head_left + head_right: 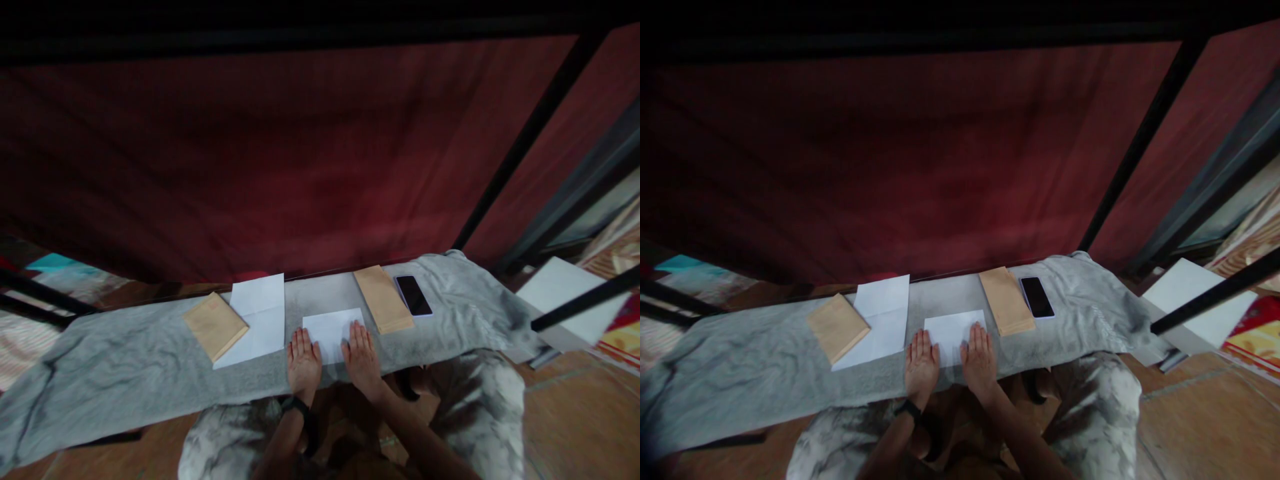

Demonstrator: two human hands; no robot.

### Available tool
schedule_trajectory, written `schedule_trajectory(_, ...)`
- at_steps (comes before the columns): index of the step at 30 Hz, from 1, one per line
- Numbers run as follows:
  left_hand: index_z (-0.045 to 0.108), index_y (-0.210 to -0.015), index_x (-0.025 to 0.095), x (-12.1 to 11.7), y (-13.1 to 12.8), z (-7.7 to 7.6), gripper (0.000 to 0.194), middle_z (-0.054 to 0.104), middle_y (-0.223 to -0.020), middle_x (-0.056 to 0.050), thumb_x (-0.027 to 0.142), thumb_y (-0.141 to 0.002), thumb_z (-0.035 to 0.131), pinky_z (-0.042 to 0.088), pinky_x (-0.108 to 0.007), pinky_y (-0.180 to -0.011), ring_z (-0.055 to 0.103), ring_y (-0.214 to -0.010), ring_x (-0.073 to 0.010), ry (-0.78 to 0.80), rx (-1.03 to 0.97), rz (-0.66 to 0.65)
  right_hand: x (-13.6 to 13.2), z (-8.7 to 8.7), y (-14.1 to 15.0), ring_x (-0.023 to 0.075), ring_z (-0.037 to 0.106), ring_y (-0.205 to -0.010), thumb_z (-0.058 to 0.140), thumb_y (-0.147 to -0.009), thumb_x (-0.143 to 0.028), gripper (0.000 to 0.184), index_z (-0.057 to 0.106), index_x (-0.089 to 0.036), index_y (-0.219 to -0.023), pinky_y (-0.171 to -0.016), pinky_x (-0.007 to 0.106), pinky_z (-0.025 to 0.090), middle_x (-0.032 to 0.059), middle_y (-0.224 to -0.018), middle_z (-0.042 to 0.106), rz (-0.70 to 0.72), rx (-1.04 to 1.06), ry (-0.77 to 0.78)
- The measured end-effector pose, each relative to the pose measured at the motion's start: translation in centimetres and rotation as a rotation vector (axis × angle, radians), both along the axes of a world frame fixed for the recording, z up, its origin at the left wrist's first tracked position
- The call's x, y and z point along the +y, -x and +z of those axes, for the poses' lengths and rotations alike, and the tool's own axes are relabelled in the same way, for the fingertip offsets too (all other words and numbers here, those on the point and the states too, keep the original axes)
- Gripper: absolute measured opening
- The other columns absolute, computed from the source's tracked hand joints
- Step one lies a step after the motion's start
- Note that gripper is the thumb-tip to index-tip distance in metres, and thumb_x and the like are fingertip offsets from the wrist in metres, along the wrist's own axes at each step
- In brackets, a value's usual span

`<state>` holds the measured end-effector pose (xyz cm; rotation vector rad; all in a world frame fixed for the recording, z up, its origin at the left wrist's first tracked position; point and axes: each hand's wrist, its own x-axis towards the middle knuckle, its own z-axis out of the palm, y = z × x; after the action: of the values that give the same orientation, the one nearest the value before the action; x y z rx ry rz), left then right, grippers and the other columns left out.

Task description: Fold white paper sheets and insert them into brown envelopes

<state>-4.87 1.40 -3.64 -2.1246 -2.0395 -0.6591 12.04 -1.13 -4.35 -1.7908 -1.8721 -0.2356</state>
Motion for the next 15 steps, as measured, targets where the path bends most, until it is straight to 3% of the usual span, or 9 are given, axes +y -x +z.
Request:
schedule_trajectory(3, 0.037, -0.150, 0.006, -0.1, 0.0, 0.3, 0.056, 0.043, -0.152, -0.020, 0.028, -0.099, 0.031, 0.031, -0.054, -0.116, 0.036, -0.143, -0.0316, 0.022, 0.001, -0.016, -0.9, 0.4, 1.8, 0.0243, 0.038, -0.142, 0.037, -0.102, -0.036, 0.059, 0.026, -0.012, -0.155, -0.118, 0.043, 0.027, 0.0138, -0.155, 0.040, 0.164, -0.023, 0.041)
schedule_trajectory(5, 0.034, -0.151, 0.007, -0.2, 0.0, 0.4, 0.056, 0.042, -0.153, -0.019, 0.027, -0.099, 0.032, 0.032, -0.054, -0.115, 0.036, -0.144, -0.0311, 0.024, 0.011, -0.024, -1.3, 0.3, 2.7, 0.0236, 0.037, -0.143, 0.038, -0.102, -0.038, 0.057, 0.033, -0.013, -0.153, -0.120, 0.044, 0.024, 0.0129, -0.154, 0.041, 0.199, -0.034, 0.062)
schedule_trajectory(15, 0.042, -0.148, 0.010, -0.2, 0.4, 0.3, 0.053, 0.047, -0.150, -0.016, 0.029, -0.099, 0.034, 0.035, -0.050, -0.114, 0.040, -0.141, -0.0301, 0.023, -0.037, -0.013, -2.2, -0.3, 0.4, 0.0252, 0.037, -0.143, 0.040, -0.101, -0.042, 0.056, 0.039, -0.016, -0.151, -0.117, 0.044, 0.026, 0.0127, -0.156, 0.039, 0.137, -0.040, 0.087)
